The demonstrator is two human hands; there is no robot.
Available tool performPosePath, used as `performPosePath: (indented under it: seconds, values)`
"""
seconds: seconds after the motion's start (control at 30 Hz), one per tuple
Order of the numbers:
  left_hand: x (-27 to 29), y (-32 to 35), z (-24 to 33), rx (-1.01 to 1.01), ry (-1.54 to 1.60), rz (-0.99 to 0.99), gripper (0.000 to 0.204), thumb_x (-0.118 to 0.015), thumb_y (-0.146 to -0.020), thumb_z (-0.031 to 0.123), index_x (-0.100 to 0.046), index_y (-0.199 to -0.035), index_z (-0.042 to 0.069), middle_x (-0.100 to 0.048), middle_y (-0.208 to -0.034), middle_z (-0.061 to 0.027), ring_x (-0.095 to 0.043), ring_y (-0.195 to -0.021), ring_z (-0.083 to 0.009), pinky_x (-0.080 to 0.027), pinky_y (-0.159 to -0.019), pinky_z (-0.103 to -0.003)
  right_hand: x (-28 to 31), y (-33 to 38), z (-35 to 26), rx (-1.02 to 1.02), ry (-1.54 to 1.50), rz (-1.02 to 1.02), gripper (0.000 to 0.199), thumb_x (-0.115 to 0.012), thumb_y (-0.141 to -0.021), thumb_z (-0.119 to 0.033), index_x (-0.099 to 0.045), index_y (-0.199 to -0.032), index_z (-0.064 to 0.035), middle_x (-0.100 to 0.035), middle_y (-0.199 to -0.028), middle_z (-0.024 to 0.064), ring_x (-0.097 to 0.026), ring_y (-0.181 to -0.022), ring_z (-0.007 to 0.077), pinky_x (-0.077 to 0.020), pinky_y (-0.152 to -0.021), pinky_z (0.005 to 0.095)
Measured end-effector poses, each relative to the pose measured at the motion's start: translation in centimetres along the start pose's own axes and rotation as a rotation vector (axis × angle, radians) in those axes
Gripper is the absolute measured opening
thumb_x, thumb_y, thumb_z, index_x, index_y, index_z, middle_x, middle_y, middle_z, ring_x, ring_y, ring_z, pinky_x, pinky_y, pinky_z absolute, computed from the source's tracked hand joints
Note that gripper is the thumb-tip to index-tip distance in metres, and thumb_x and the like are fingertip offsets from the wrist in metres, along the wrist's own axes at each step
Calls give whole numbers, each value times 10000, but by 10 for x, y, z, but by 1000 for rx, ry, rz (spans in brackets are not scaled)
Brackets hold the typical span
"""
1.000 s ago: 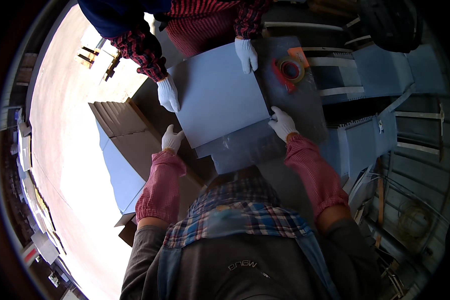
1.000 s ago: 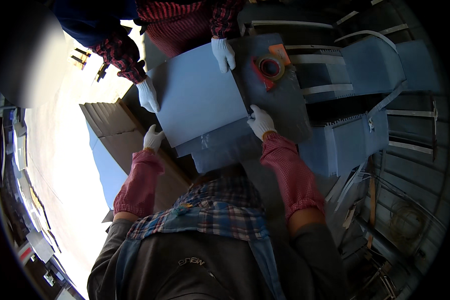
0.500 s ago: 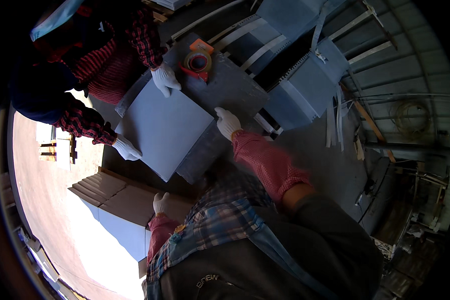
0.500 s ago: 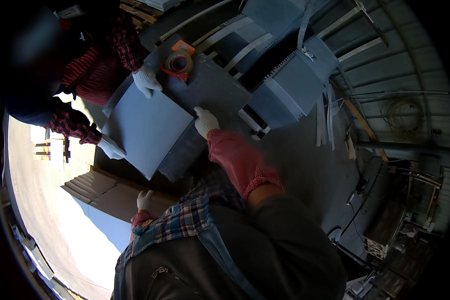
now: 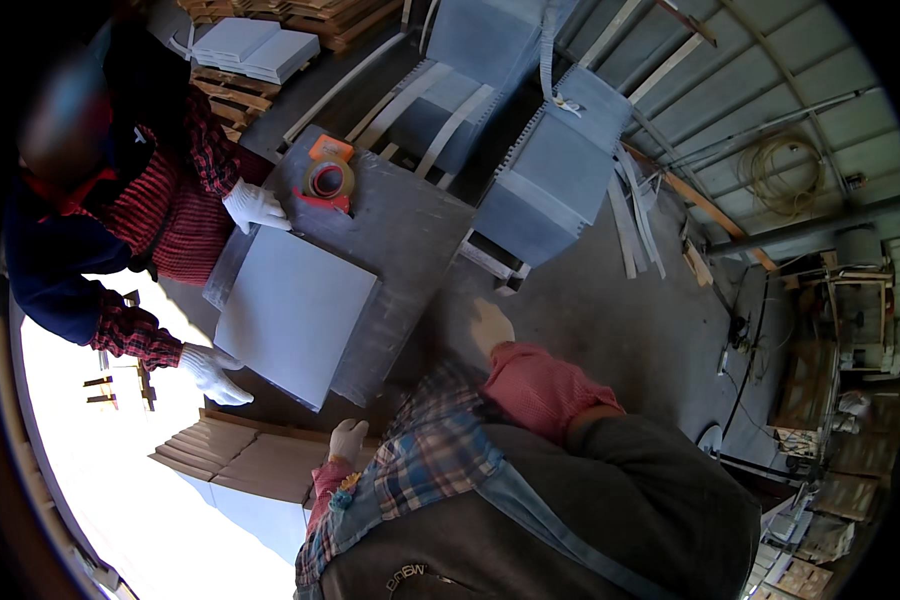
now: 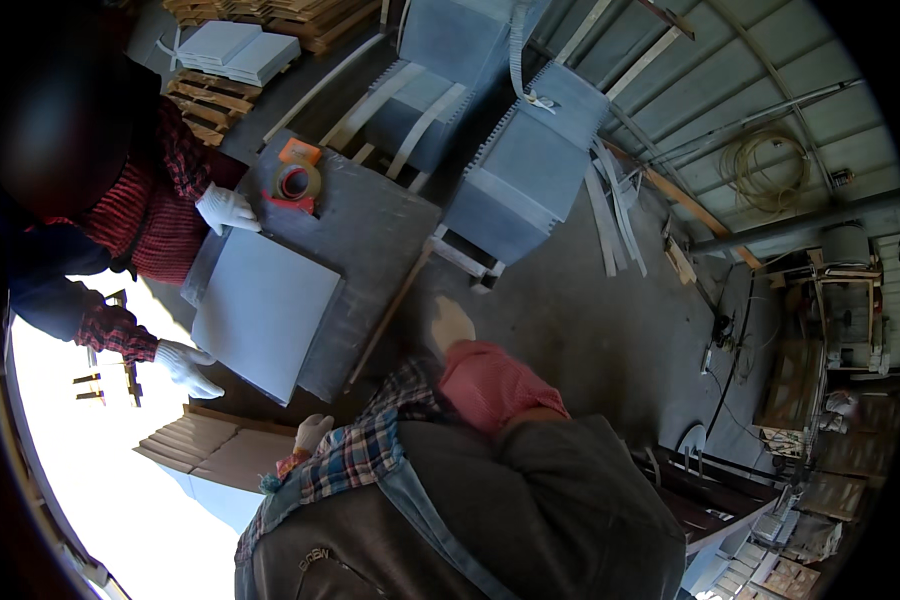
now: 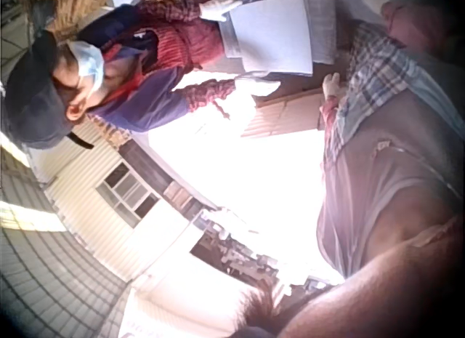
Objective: The person wraps flat gray boards in plastic film and places them into cardboard boxes. They also handle white foam sheets, folding and stacking them on a wooden pallet. The task is performed with gloves in an outdoor warehouse area.
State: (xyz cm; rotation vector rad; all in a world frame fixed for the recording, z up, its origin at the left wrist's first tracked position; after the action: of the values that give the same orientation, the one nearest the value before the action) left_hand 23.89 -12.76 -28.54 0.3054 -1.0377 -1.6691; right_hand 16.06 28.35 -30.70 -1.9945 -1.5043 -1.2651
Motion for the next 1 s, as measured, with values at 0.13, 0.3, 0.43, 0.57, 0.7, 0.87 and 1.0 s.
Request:
performPosePath:
  seconds: [0.13, 0.3, 0.43, 0.57, 0.7, 0.87, 1.0]
  values:
    - [-13, 3, 27, 31, -51, -22, 315, -663, -899, 306, -656, -839, -3, -599, -699, -62, -579, -662, -158, -456, -618, -344, -11, -23, 43, -156, 123, -365, 436, -603, -925, -268, -651, -1316, -81, -602, -1388, 197, -586, -1246, 384, -484, -1034, 445]
    - [-46, -26, 1, -7, -283, -77, 447, -635, -892, 416, -669, -905, -30, -667, -775, -139, -636, -742, -281, -494, -718, -403, -50, -63, 107, 174, 181, -561, 436, -626, -915, -306, -683, -1288, -86, -630, -1362, 188, -592, -1256, 362, -494, -1033, 434]
    - [-88, -57, -43, 39, -441, 33, 515, -618, -882, 486, -724, -997, -4, -721, -993, -235, -695, -974, -377, -523, -857, -452, -19, -104, 96, 245, 139, -579, 419, -630, -927, -303, -683, -1285, -93, -648, -1336, 175, -594, -1266, 344, -481, -1050, 404]
    - [-150, -66, -19, 75, -422, -101, 562, -618, -885, 516, -744, -1119, 21, -730, -1124, -236, -690, -1100, -365, -525, -932, -419, 55, -161, 99, 169, 104, -663, 444, -617, -947, -340, -668, -1288, -60, -648, -1333, 185, -606, -1229, 345, -473, -1039, 380]
    - [-229, -45, 147, 41, -190, -79, 548, -665, -899, 442, -689, -1178, -29, -736, -1095, -208, -697, -1019, -315, -527, -892, -393, 91, -224, 184, 136, 252, -597, 350, -573, -984, -332, -675, -1218, -92, -708, -1167, 200, -662, -1062, 405, -515, -950, 465]
    - [-282, -45, 249, -13, -7, -126, 651, -693, -916, 343, -546, -1399, -68, -728, -1173, -222, -706, -1014, -248, -541, -891, -347, 147, -258, 261, -64, 418, -573, 440, -575, -918, -259, -619, -1321, -87, -672, -1225, 254, -637, -1137, 437, -503, -993, 498]
    - [-298, -35, 265, 59, 43, -56, 630, -682, -909, 325, -554, -1399, -50, -730, -1161, -218, -704, -1026, -255, -542, -886, -357, 153, -270, 263, -60, 492, -513, 483, -573, -919, -218, -530, -1386, -105, -628, -1306, 232, -644, -1149, 425, -530, -976, 507]
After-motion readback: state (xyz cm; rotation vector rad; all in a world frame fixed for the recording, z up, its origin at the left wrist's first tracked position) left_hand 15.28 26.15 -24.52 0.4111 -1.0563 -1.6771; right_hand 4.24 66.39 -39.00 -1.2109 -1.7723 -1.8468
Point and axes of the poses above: each hand's wrist, its own y-axis away from the middle knuckle, its own x-axis out of the back of the hand, z = x × y, the point moved 2 cm from there along -y, towards the middle knuckle
